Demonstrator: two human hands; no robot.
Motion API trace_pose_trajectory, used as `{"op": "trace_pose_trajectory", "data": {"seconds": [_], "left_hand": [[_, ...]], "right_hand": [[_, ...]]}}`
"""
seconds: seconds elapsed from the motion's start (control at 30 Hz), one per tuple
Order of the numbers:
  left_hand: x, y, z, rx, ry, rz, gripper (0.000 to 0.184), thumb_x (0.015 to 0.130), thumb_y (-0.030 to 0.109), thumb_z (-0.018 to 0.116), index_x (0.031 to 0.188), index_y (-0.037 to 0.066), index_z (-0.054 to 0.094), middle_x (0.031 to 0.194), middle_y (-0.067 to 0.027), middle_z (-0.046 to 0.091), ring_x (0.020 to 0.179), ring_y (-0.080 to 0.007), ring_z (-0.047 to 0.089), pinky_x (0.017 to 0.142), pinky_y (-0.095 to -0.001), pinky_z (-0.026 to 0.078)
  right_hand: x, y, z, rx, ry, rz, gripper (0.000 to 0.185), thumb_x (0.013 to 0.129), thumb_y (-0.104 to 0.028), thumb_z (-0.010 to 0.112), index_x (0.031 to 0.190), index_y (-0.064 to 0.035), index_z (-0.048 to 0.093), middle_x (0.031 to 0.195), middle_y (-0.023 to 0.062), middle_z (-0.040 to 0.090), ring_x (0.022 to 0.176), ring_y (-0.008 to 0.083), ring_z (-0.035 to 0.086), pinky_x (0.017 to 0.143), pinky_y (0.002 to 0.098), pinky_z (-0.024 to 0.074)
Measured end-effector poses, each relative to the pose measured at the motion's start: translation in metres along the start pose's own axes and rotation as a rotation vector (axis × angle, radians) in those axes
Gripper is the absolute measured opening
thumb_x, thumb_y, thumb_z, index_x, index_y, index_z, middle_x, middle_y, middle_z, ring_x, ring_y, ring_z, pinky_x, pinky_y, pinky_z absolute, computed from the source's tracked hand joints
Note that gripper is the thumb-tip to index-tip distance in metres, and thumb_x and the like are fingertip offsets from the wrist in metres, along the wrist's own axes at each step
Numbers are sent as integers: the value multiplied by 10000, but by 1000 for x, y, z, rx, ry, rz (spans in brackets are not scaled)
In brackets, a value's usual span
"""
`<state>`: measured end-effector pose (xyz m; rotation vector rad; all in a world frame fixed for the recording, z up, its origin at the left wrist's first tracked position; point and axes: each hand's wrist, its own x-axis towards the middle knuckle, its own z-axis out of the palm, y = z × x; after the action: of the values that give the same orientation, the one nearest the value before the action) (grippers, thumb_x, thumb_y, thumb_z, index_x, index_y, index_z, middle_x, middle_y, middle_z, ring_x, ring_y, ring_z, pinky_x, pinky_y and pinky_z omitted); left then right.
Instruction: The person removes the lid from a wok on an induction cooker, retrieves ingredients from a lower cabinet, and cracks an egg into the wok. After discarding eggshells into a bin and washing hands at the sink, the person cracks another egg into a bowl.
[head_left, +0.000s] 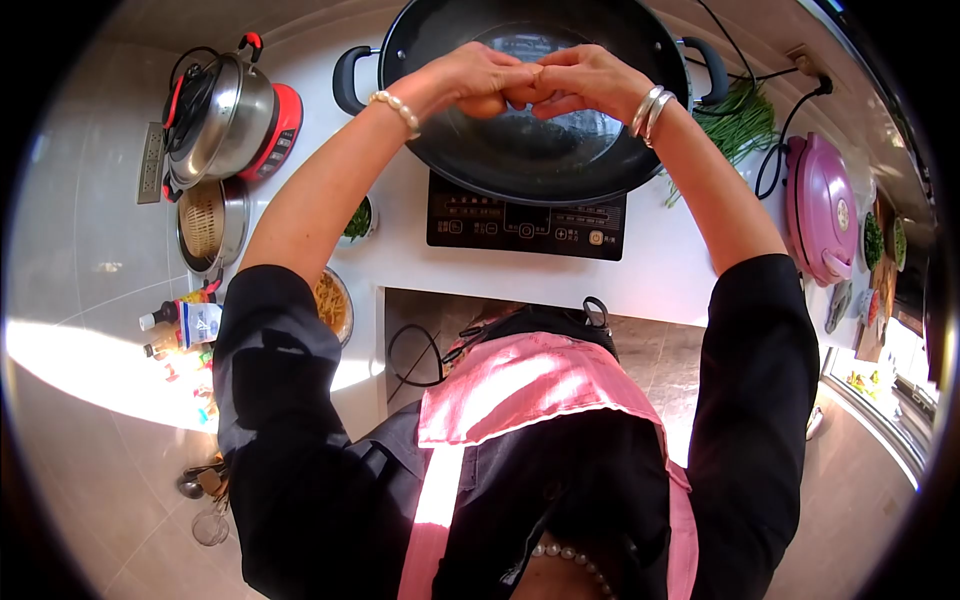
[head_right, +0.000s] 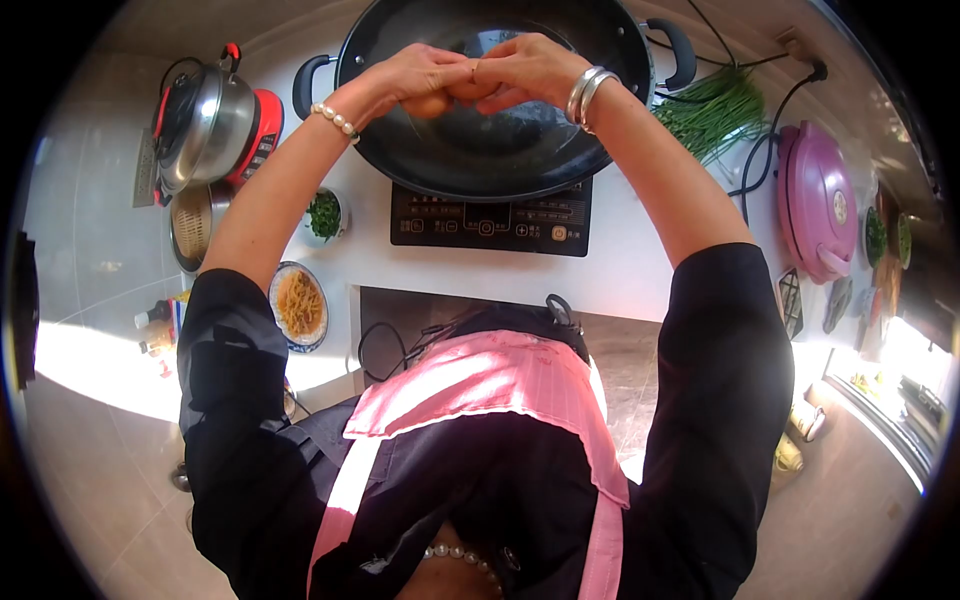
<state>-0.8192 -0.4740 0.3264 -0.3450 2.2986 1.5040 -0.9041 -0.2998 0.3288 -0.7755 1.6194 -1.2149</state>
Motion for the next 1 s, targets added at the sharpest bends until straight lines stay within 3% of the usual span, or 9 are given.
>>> {"op": "trace_pose_trajectory", "data": {"seconds": [0.17, 0.27, 0.47, 0.57, 0.67, 0.97, 1.0], "left_hand": [[1, 0, 1, -21, 19, 37, 442, 755, 446, 657, 963, 56, 667, 776, -80, 656, 675, -128, 590, 621, -241, 481], [-3, 8, 1, 139, 44, 44, 444, 776, 457, 625, 1039, 101, 651, 816, -57, 648, 713, -100, 556, 633, -234, 454], [-10, 20, 2, 171, 69, 24, 400, 780, 421, 616, 998, 89, 663, 791, -38, 644, 695, -93, 540, 615, -228, 442], [2, 3, 0, -9, 7, 18, 356, 761, 399, 646, 888, 68, 680, 728, -45, 638, 557, -76, 511, 492, -220, 424], [10, -14, 0, 67, 66, 127, 297, 759, 339, 634, 871, 68, 678, 717, -34, 635, 530, -67, 491, 478, -210, 410], [12, -18, 3, 119, 86, 139, 253, 735, 282, 613, 859, 69, 670, 678, -10, 614, 535, -71, 496, 482, -222, 415], [14, -21, 2, 150, 61, 123, 278, 743, 299, 606, 890, 72, 667, 707, -22, 627, 588, -83, 525, 542, -229, 431]], "right_hand": [[-1, -1, -2, -9, -15, -2, 482, 813, -267, 623, 1122, 85, 510, 946, 195, 615, 813, 214, 653, 772, 262, 521], [-2, -11, -6, -137, -10, 31, 440, 815, -246, 618, 1105, 73, 532, 956, 187, 616, 802, 203, 653, 773, 264, 521], [8, 0, -11, -167, 7, 4, 404, 804, -201, 616, 1094, 71, 546, 961, 176, 615, 809, 198, 650, 775, 269, 524], [6, 1, -9, -125, 8, 9, 419, 796, -198, 624, 1108, 70, 539, 969, 176, 613, 819, 202, 649, 778, 269, 523], [5, 3, -9, -62, 10, 6, 401, 756, -239, 659, 1040, 38, 597, 936, 165, 634, 797, 203, 655, 780, 265, 517], [5, 11, -12, -29, -36, -5, 389, 746, -217, 683, 1040, 26, 608, 960, 162, 630, 827, 202, 648, 800, 264, 507], [6, 13, -13, -25, -46, -6, 390, 746, -212, 685, 1043, 28, 606, 960, 162, 629, 831, 201, 647, 801, 265, 507]]}}
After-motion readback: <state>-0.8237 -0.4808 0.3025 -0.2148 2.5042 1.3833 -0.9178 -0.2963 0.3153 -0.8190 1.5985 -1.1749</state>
